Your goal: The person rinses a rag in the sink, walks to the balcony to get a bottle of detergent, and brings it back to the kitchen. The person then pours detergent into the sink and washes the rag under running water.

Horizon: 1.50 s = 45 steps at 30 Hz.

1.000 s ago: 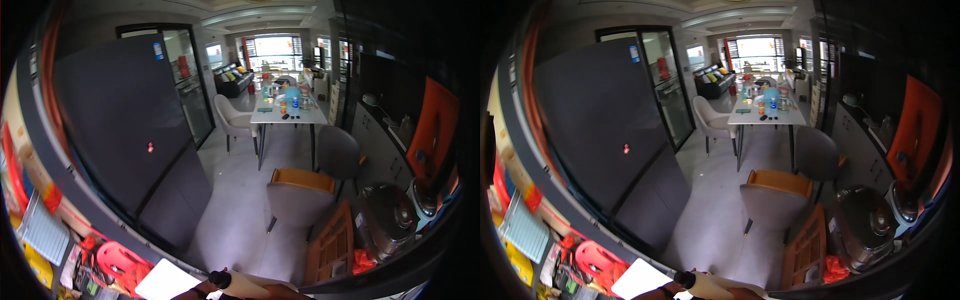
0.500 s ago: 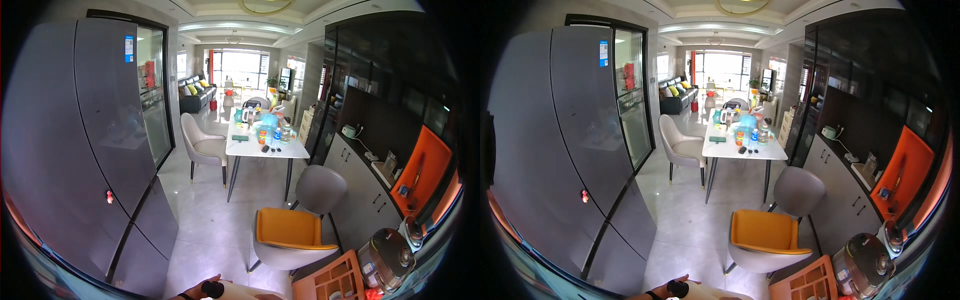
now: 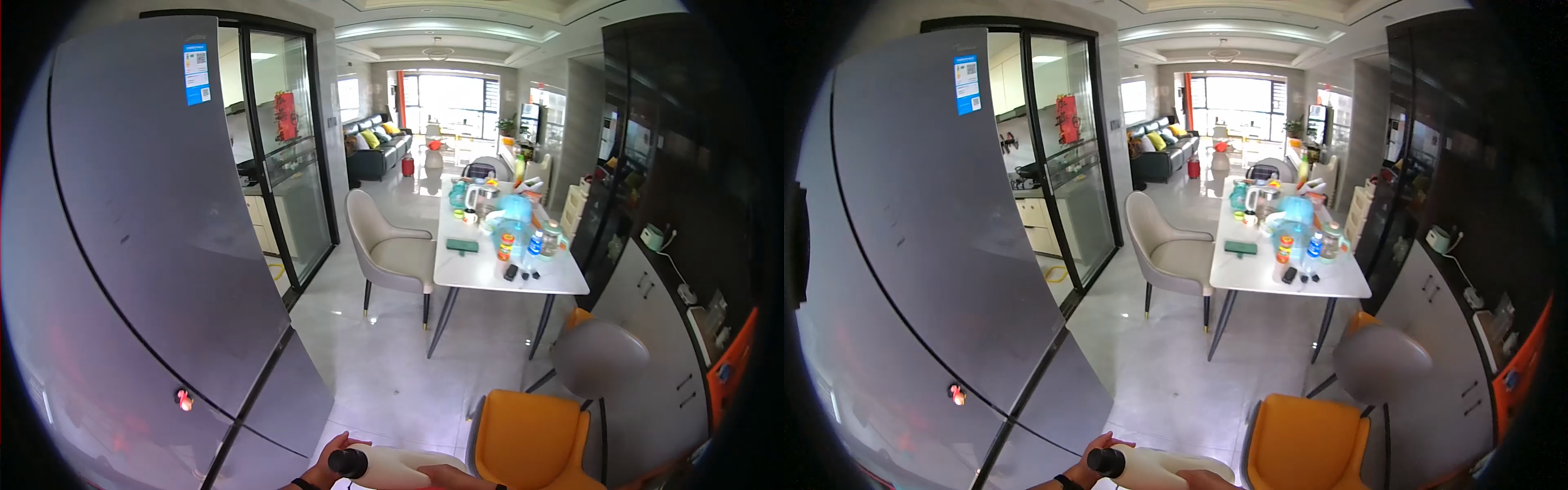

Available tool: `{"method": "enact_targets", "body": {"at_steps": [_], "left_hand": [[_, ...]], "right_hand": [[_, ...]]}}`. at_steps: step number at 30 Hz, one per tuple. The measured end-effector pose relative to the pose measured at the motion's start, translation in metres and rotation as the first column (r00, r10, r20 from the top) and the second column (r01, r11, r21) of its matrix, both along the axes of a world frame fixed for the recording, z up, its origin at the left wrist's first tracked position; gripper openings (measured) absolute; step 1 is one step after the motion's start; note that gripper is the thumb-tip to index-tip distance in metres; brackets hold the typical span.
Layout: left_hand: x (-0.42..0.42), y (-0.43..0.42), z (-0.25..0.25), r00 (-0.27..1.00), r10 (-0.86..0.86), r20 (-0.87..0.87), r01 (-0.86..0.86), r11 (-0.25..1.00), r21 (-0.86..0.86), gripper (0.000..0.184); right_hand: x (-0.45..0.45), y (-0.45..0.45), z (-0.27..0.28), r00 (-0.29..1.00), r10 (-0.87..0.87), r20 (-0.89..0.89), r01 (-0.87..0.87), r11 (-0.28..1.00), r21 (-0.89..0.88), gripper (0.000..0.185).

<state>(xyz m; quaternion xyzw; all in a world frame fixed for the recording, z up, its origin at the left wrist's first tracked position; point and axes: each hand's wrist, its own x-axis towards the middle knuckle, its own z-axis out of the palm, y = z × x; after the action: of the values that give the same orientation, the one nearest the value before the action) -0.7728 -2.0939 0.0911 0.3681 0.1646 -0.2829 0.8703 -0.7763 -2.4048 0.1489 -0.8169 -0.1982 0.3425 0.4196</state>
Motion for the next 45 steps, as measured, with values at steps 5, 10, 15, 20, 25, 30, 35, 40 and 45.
{"method": "enact_targets", "body": {"at_steps": [5, 10, 15, 20, 25, 30, 35, 40, 45], "left_hand": [[0.093, 0.022, -0.016, 1.0, 0.015, -0.005, -0.016, 0.974, -0.227, 0.062], [0.179, 0.047, -0.053, 0.996, 0.082, -0.031, -0.088, 0.947, -0.309, 0.058], [0.295, 0.071, -0.029, 0.995, 0.07, 0.064, -0.052, 0.967, -0.25, 0.061], [0.393, 0.098, -0.006, 0.995, 0.027, 0.097, 0.007, 0.942, -0.336, 0.06], [0.453, 0.128, 0.0, 0.987, 0.158, 0.019, -0.151, 0.967, -0.206, 0.061], [0.515, 0.153, -0.023, 0.919, 0.391, -0.042, -0.386, 0.877, -0.286, 0.059], [0.583, 0.17, 0.009, 0.798, 0.6, -0.057, -0.602, 0.792, -0.103, 0.057], [0.621, 0.203, 0.003, 0.733, 0.68, -0.004, -0.675, 0.727, -0.124, 0.057], [0.65, 0.242, -0.005, 0.583, 0.805, -0.107, -0.813, 0.579, -0.071, 0.056]], "right_hand": [[0.11, 0.054, 0.001, 0.99, 0.138, 0.032, -0.139, 0.99, 0.039, 0.038], [0.211, 0.11, -0.006, 0.964, 0.263, 0.05, -0.265, 0.964, 0.039, 0.037], [0.309, 0.153, 0.003, 0.962, 0.267, 0.055, -0.268, 0.963, 0.01, 0.037], [0.385, 0.172, 0.021, 0.972, 0.235, 0.03, -0.235, 0.972, -0.001, 0.036], [0.465, 0.191, 0.019, 0.976, 0.217, -0.018, -0.217, 0.976, 0.001, 0.035], [0.568, 0.202, 0.003, 0.958, 0.28, -0.06, -0.281, 0.959, -0.021, 0.035], [0.684, 0.213, 0.0, 0.903, 0.419, -0.089, -0.423, 0.906, -0.022, 0.034], [0.77, 0.275, 0.002, 0.797, 0.597, -0.092, -0.599, 0.801, 0.004, 0.033], [0.834, 0.367, -0.002, 0.665, 0.742, -0.081, -0.744, 0.668, 0.004, 0.033]]}}
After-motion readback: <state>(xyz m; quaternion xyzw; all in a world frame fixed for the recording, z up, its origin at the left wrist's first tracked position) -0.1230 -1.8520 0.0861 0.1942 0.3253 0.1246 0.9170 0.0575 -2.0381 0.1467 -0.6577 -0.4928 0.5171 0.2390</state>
